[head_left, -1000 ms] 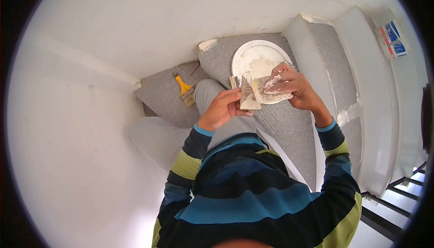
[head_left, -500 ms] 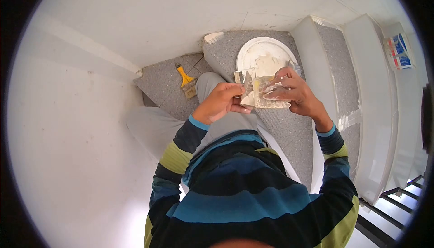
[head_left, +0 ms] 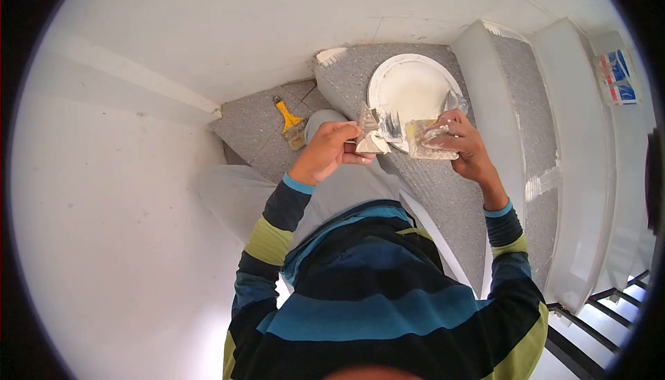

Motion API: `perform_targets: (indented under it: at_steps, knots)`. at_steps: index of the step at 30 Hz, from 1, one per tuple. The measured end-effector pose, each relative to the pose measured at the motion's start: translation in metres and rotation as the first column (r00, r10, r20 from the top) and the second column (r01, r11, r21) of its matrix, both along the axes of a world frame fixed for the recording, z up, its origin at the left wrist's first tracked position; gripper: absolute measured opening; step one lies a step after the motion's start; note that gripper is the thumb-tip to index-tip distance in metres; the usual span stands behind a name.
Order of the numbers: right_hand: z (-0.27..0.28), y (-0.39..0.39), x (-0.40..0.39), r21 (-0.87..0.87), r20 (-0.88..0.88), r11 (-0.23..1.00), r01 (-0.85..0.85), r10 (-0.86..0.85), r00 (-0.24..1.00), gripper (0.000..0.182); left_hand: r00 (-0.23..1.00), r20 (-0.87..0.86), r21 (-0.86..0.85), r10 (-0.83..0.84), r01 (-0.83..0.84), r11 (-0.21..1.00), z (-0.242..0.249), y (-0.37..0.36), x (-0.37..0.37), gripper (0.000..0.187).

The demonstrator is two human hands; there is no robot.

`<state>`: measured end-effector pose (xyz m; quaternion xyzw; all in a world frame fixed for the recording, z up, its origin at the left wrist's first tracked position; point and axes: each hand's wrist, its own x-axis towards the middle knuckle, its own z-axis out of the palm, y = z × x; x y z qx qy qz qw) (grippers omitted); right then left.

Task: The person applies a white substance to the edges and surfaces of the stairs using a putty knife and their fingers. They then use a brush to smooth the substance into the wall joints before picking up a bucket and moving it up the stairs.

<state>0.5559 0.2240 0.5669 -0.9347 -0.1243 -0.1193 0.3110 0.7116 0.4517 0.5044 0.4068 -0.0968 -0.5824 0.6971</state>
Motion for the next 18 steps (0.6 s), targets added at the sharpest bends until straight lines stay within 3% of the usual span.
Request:
perform_targets:
  at_steps: [8,12,14,18]
  knots:
    - [-0.014,0.039,0.010,0.057,0.238,0.986,0.156,-0.165,0.957,0.040,0.998,-0.061,-0.030,0.008,-0.010,1.000,0.006,-0.004,-0.009,0.030]
    - [-0.024,0.051,0.009,0.127,0.249,0.972,0.198,-0.224,0.942,0.039,0.991,-0.115,-0.077,0.061,-0.070,0.995,0.005,-0.005,-0.014,0.029]
    - [-0.026,0.050,0.012,-0.061,0.360,0.985,0.163,-0.130,0.924,0.043,0.992,-0.100,-0.076,0.073,-0.081,0.994,0.009,-0.005,-0.016,0.029]
    - [-0.028,0.025,0.005,-0.260,0.280,0.956,0.136,-0.061,0.958,0.051,0.991,-0.069,-0.055,0.115,-0.119,0.991,0.015,0.003,-0.012,0.027]
